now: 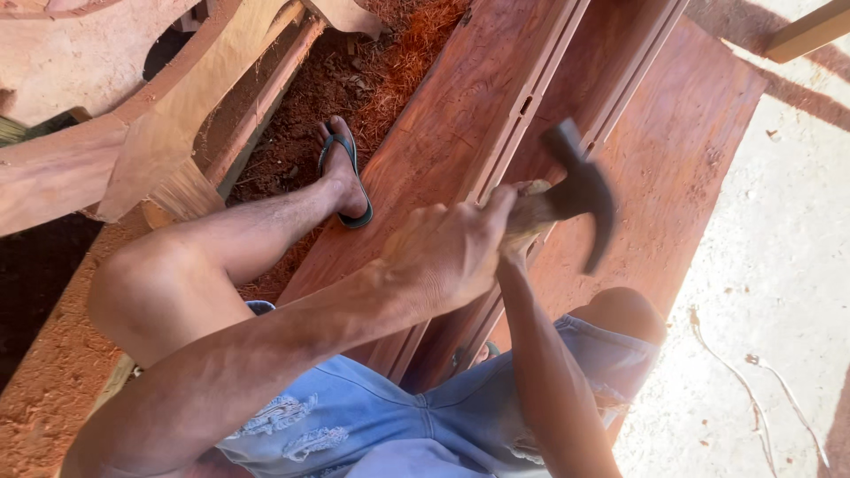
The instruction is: The person uses a hammer and a chisel to carve and clean out grooves in wooden furniture components.
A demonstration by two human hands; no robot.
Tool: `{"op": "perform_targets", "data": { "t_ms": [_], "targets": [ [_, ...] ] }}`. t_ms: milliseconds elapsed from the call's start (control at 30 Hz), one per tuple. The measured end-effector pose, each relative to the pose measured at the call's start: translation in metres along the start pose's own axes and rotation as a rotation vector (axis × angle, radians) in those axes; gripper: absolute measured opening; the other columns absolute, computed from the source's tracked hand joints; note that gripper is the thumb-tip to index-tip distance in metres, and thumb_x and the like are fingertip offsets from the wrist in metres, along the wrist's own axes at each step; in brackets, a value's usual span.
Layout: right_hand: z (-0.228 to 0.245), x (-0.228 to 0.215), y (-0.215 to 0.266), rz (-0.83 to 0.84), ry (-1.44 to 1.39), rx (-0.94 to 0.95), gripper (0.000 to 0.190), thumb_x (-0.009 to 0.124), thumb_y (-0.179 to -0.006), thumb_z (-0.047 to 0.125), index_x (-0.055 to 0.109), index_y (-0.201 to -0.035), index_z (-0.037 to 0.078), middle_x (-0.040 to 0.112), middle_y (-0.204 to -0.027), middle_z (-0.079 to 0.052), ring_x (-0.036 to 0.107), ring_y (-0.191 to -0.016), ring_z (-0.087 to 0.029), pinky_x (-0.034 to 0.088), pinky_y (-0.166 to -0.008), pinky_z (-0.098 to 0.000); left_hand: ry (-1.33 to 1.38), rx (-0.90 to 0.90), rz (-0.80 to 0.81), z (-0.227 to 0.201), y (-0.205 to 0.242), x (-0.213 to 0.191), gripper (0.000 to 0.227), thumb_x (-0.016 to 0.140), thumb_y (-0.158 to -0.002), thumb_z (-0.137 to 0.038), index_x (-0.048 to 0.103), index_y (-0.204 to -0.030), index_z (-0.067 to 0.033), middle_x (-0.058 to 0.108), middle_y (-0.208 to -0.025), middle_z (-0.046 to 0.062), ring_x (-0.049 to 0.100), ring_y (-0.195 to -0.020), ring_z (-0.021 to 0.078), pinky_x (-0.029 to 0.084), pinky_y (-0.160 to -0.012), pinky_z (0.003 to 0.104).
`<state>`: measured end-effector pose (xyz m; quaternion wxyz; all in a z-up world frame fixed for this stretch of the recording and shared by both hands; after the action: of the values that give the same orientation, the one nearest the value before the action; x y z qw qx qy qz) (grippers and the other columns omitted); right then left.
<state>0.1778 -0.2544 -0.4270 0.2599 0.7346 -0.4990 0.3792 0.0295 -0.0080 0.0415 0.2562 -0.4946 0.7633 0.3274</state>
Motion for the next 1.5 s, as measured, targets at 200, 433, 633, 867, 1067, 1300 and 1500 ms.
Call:
{"op": "perform_targets", "data": {
  "t_ms": [200, 433, 633, 867, 1067, 1300, 1500],
  "targets": [
    [-0.078, 0.042, 0.021, -0.016, 0.449, -0.3, 0.034, 0.04, -0.106, 0.027, 0.057, -0.131, 0.013, 0.059, -0.131, -0.006, 0.053, -0.127, -0.02, 0.025, -0.118, -0.0364, 0.033, 0.063, -0.156, 0.001, -0.007, -0.003, 0.036, 0.053, -0.094, -0.014, 0.044, -0.128, -0.0071, 0.072, -0.092, 0.029, 0.073, -0.082, 0.055, 0.058, -0.076, 0.07],
    [-0.187, 0.094, -0.009, 0.025, 0.954, -0.563, 0.031, 0.047, -0.1, 0.027, 0.06, -0.12, 0.008, 0.065, -0.118, -0.013, 0.061, -0.116, -0.026, 0.036, -0.108, -0.0367, -0.076, -0.036, -0.002, 0.006, -0.012, -0.007, 0.03, 0.051, -0.089, -0.013, 0.052, -0.119, -0.0103, 0.077, -0.093, 0.021, 0.076, -0.085, 0.0489, 0.06, -0.079, 0.065],
    [-0.324, 0.158, 0.016, 0.016, 1.38, -0.787, 0.029, 0.053, -0.095, 0.027, 0.064, -0.11, 0.005, 0.069, -0.106, -0.018, 0.067, -0.105, -0.031, 0.046, -0.099, -0.0369, -0.074, -0.022, -0.062, 0.026, -0.025, 0.026, 0.033, 0.05, -0.09, -0.01, 0.045, -0.123, -0.0102, 0.075, -0.097, 0.024, 0.076, -0.09, 0.0496, 0.059, -0.082, 0.065],
    [-0.392, 0.204, 0.059, 0.006, 1.938, -1.118, 0.03, 0.059, -0.089, 0.027, 0.067, -0.099, 0.001, 0.075, -0.093, -0.025, 0.075, -0.094, -0.037, 0.057, -0.089, -0.0371, 0.455, -0.119, -0.093, 0.059, 0.013, 0.047, 0.047, 0.058, -0.078, -0.012, 0.061, -0.125, -0.01, 0.076, -0.091, 0.023, 0.075, -0.094, 0.0465, 0.059, -0.077, 0.059],
    [-0.18, 0.151, 0.0, -0.155, 2.276, -0.945, 0.04, 0.097, -0.083, 0.018, 0.06, -0.098, 0.018, 0.07, -0.074, -0.002, 0.069, -0.059, -0.02, 0.058, -0.063, -0.0327, 0.395, -0.211, -0.302, 0.128, 0.006, 0.083, 0.041, 0.076, -0.08, -0.045, 0.07, -0.11, -0.0188, 0.075, -0.08, 0.015, 0.076, -0.081, 0.0373, 0.058, -0.069, 0.048],
    [-0.24, 0.228, -0.019, -0.132, 1.661, -0.61, 0.062, 0.057, -0.094, 0.057, 0.062, -0.117, 0.001, 0.071, -0.088, -0.021, 0.076, -0.076, -0.034, 0.067, -0.071, -0.0458, 0.632, -0.19, -0.346, 0.117, 0.033, 0.035, 0.035, 0.073, -0.079, -0.024, 0.067, -0.111, -0.0123, 0.063, -0.078, 0.017, 0.065, -0.076, 0.0273, 0.047, -0.07, 0.048],
    [-0.25, 0.182, -0.02, 0.157, 2.139, -0.454, 0.024, 0.083, -0.095, 0.01, 0.06, -0.088, 0.005, 0.059, -0.052, -0.012, 0.057, -0.035, -0.02, 0.049, -0.034, -0.0314, 0.676, -0.165, -0.392, 0.129, 0.043, 0.033, 0.026, 0.074, -0.079, -0.012, 0.07, -0.105, -0.0065, 0.063, -0.073, 0.013, 0.063, -0.071, 0.0245, 0.051, -0.065, 0.04]
  ]
}}
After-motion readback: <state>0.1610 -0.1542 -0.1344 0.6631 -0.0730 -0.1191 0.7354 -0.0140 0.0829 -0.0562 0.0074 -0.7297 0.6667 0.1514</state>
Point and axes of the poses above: each hand's wrist, its own y-axis away from the middle knuckle, its own x-axis out of the palm, z = x × y, the point moved 4 cm from there along -y, towards the middle knuckle
